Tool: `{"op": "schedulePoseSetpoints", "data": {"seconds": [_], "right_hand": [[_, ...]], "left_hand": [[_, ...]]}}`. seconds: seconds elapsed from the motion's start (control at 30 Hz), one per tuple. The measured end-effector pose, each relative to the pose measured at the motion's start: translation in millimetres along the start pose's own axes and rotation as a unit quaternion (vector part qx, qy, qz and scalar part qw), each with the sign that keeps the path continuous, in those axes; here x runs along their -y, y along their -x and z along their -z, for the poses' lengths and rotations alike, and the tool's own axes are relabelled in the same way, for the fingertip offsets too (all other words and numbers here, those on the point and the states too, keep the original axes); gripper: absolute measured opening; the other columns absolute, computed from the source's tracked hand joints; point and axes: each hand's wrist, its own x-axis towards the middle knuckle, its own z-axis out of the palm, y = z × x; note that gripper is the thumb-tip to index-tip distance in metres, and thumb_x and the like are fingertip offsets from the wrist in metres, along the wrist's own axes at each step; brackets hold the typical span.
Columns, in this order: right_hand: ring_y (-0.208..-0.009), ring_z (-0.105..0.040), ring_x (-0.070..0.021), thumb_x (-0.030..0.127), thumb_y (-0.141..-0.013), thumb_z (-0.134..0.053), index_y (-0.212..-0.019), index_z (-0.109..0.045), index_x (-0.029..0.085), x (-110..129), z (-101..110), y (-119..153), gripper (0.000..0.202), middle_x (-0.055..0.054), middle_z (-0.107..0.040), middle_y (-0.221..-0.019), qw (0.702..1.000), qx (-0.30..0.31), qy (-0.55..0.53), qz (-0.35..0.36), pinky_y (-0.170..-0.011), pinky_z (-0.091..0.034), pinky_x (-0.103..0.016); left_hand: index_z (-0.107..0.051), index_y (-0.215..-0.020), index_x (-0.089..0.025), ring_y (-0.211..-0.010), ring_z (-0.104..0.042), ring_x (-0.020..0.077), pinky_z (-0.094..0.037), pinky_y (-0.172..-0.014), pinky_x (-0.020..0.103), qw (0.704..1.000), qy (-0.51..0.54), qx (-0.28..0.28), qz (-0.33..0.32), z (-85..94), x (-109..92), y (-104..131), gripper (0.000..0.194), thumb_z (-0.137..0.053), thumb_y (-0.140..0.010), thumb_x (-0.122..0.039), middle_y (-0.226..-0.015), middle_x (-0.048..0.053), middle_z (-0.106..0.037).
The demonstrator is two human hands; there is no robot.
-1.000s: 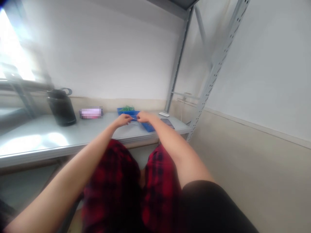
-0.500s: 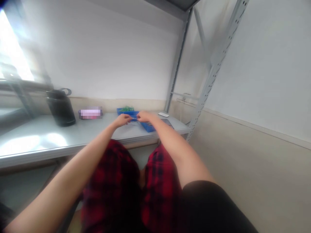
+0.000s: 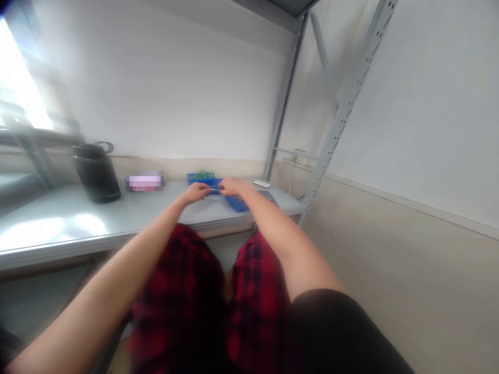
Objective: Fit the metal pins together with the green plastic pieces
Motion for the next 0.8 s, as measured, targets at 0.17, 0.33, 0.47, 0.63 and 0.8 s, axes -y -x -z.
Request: {"op": "schedulePoseSetpoints", "data": {"seconds": [0.17,0.33,0.47,0.63,0.8], "right_hand": [[-0.069,-0.058,-0.0158,0.024,-0.090,-0.051,-0.093,-0.073,0.016,4.1,0.7,1.0,0.024,-0.008,-0.074,-0.092,1.000,0.005,0.004,0.002,-0.058,-0.031,-0.025],[-0.068,-0.058,-0.0157,0.023,-0.089,-0.051,-0.093,-0.073,0.017,0.7,-0.2,-1.3,0.024,-0.008,-0.074,-0.091,1.000,0.002,0.005,0.008,-0.057,-0.031,-0.026],[-0.071,-0.059,-0.0164,0.024,-0.088,-0.051,-0.095,-0.074,0.017,-0.4,-0.6,-1.3,0.025,-0.008,-0.074,-0.091,1.000,0.005,0.002,0.001,-0.059,-0.033,-0.026],[-0.069,-0.060,-0.0166,0.022,-0.087,-0.049,-0.096,-0.075,0.017,0.2,-3.8,-3.2,0.028,-0.009,-0.075,-0.092,1.000,0.009,0.014,0.013,-0.059,-0.034,-0.026],[-0.068,-0.059,-0.0163,0.024,-0.088,-0.048,-0.096,-0.074,0.016,2.5,-6.5,-7.0,0.028,-0.009,-0.074,-0.093,0.999,0.006,0.015,0.033,-0.059,-0.034,-0.026]], "left_hand": [[-0.067,-0.071,-0.017,-0.057,-0.059,0.0144,-0.048,-0.057,0.025,1.000,-0.005,-0.001,0.000,-0.2,1.7,-1.1,0.019,-0.062,-0.083,-0.030,-0.069,0.005,-0.067],[-0.066,-0.067,-0.016,-0.057,-0.060,0.0146,-0.049,-0.058,0.025,1.000,-0.008,0.001,0.001,-0.6,3.5,-2.4,0.022,-0.062,-0.083,-0.030,-0.069,0.006,-0.067],[-0.068,-0.072,-0.016,-0.057,-0.060,0.0142,-0.048,-0.057,0.025,1.000,-0.002,-0.003,0.004,-1.3,1.5,-1.6,0.019,-0.062,-0.083,-0.030,-0.070,0.005,-0.068],[-0.071,-0.081,-0.015,-0.057,-0.060,0.0143,-0.049,-0.057,0.025,1.000,0.011,-0.012,-0.001,-1.7,-1.6,-1.4,0.018,-0.060,-0.084,-0.030,-0.073,0.006,-0.069],[-0.070,-0.088,-0.013,-0.061,-0.062,0.0144,-0.049,-0.057,0.024,0.999,0.030,-0.022,-0.024,-0.6,-9.8,1.3,0.019,-0.057,-0.086,-0.027,-0.082,0.007,-0.071]]}}
